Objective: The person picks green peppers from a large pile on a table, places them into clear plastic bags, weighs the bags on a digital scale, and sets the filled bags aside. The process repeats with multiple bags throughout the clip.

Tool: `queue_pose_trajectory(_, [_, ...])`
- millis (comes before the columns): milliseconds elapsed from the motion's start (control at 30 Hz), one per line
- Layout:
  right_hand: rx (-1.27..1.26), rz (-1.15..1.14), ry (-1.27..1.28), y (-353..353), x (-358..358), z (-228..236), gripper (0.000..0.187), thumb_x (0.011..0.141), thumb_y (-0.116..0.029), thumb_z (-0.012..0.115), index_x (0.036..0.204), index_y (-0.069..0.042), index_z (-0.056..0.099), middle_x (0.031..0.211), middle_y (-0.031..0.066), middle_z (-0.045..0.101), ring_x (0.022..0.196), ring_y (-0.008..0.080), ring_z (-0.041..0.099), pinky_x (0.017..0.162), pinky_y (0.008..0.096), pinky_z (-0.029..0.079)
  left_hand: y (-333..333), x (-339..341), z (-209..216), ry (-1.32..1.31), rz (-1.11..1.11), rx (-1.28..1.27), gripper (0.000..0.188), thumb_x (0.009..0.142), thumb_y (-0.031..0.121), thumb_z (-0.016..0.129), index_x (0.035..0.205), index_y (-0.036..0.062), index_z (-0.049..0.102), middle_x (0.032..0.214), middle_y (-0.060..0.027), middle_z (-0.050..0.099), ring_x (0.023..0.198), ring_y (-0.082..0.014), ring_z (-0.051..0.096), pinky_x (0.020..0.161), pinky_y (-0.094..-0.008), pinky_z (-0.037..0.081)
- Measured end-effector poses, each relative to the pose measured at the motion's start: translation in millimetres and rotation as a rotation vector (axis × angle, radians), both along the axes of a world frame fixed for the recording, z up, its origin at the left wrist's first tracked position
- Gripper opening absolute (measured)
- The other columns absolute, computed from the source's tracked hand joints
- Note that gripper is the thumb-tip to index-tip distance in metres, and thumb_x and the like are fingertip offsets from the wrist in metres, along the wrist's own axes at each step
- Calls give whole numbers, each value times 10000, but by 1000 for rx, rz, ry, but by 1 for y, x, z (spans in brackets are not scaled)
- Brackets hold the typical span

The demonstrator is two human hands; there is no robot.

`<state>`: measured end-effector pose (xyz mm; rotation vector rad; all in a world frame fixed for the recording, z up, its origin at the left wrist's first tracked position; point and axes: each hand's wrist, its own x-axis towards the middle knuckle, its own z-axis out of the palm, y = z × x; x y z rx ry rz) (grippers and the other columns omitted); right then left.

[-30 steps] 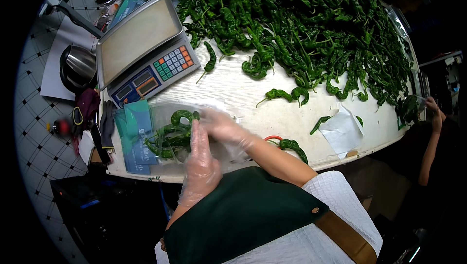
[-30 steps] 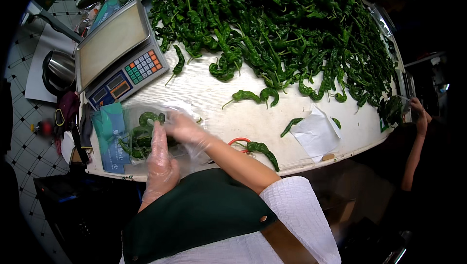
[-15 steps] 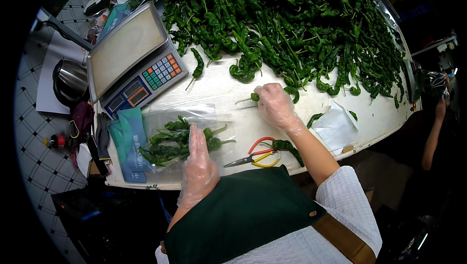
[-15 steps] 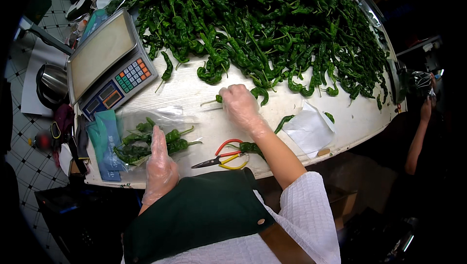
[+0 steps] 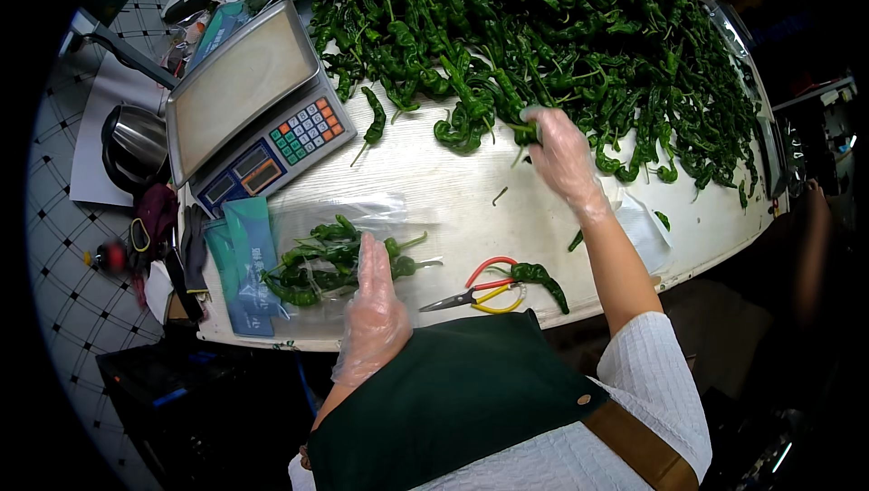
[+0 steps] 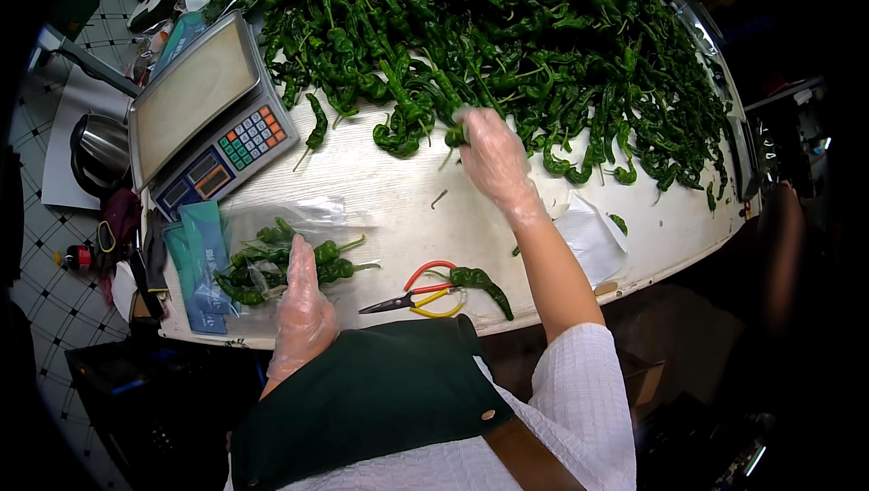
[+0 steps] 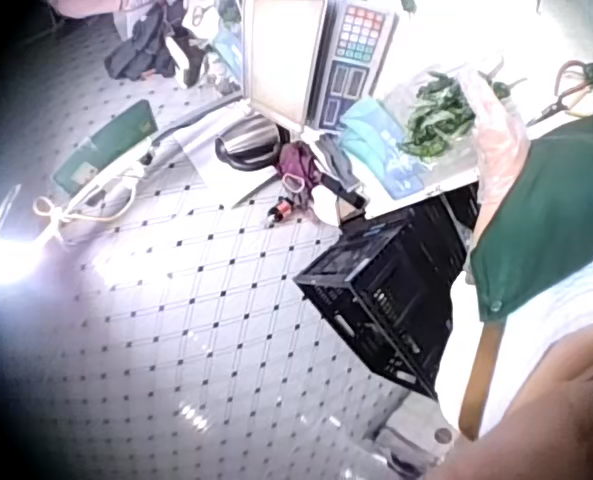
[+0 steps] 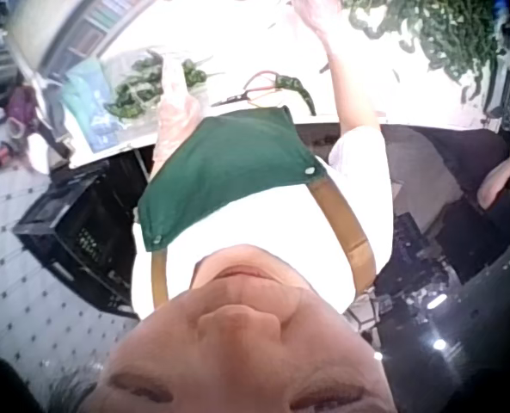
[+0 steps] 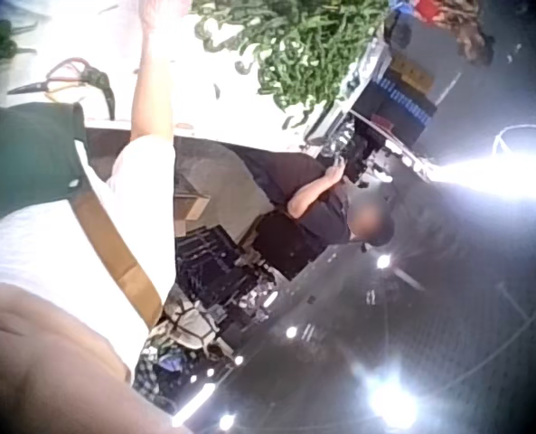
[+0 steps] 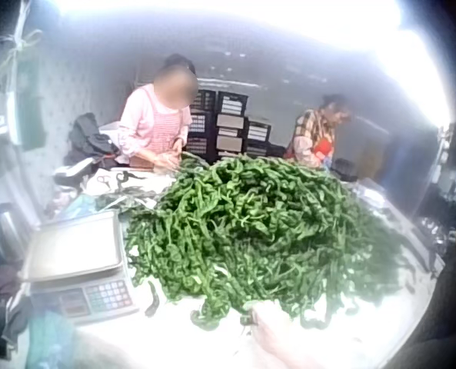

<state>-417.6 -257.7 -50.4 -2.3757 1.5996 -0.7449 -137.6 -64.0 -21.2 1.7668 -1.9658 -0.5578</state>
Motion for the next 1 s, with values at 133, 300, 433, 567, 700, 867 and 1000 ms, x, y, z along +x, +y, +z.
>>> queue_pose_trajectory(133, [-32, -96, 285, -32, 15, -28, 447, 774, -32, 618, 1209, -124, 568, 1133, 173, 607, 989, 360, 616, 809, 440, 531, -3, 3, 2, -46, -27, -39, 695, 724, -148, 459, 1407, -128, 339, 1521, -288, 255, 1123, -421, 592, 691, -343, 561])
queue_pose_trajectory(300, [-32, -202, 64, -27, 3, -2, 488, 741, 63, 602, 1201, -99, 578, 1143, 129, 627, 1001, 299, 636, 883, 367, 535, -1, 4, 5, -52, -4, 16, 691, 725, -144, 461, 1404, -129, 336, 1515, -303, 255, 1034, -433, 622, 670, -361, 558])
queue_pose_trajectory(433, [667, -137, -854, 14, 6, 75, 514, 740, 11, 582, 1250, -47, 552, 1127, 129, 638, 920, 212, 657, 831, 341, 561, 1, 6, -4, -46, -12, -107, 697, 720, -139, 469, 1403, -132, 331, 1514, -311, 247, 977, -436, 636, 645, -378, 551])
queue_pose_trajectory(567, [1234, 456, -943, 59, 37, 45, 527, 732, -131, 640, 1243, -40, 555, 1142, 165, 627, 950, 236, 654, 871, 381, 545, -2, 1, 12, -19, 16, -15, 712, 717, -127, 475, 1411, -131, 312, 1515, -314, 239, 973, -448, 630, 644, -390, 548])
queue_pose_trajectory(700, [1074, 569, -315, 78, 118, -17, 622, 738, -162, 656, 1333, -50, 510, 1266, 190, 595, 1170, 312, 574, 1014, 411, 444, -2, -1, 16, -39, -39, -79, 719, 713, -115, 480, 1412, -127, 310, 1519, -313, 231, 938, -444, 639, 633, -399, 546])
queue_pose_trajectory(867, [898, 795, -677, 77, 160, 7, 777, 777, -267, 725, 1452, -82, 388, 1399, 184, 499, 1282, 327, 487, 1065, 395, 397, 8, 3, 33, 31, 68, 12, 762, 689, -172, 420, 1438, -89, 303, 1503, -329, 260, 1349, -455, 372, 1054, -420, 414])
queue_pose_trajectory(1000, [810, 788, -516, 76, 182, 0, 769, 845, -291, 679, 1483, -47, 325, 1463, 207, 421, 1350, 321, 410, 1104, 385, 351, -3, -1, 45, 111, 14, 24, 779, 679, -188, 391, 1446, -82, 306, 1488, -297, 324, 1347, -412, 403, 1088, -391, 378])
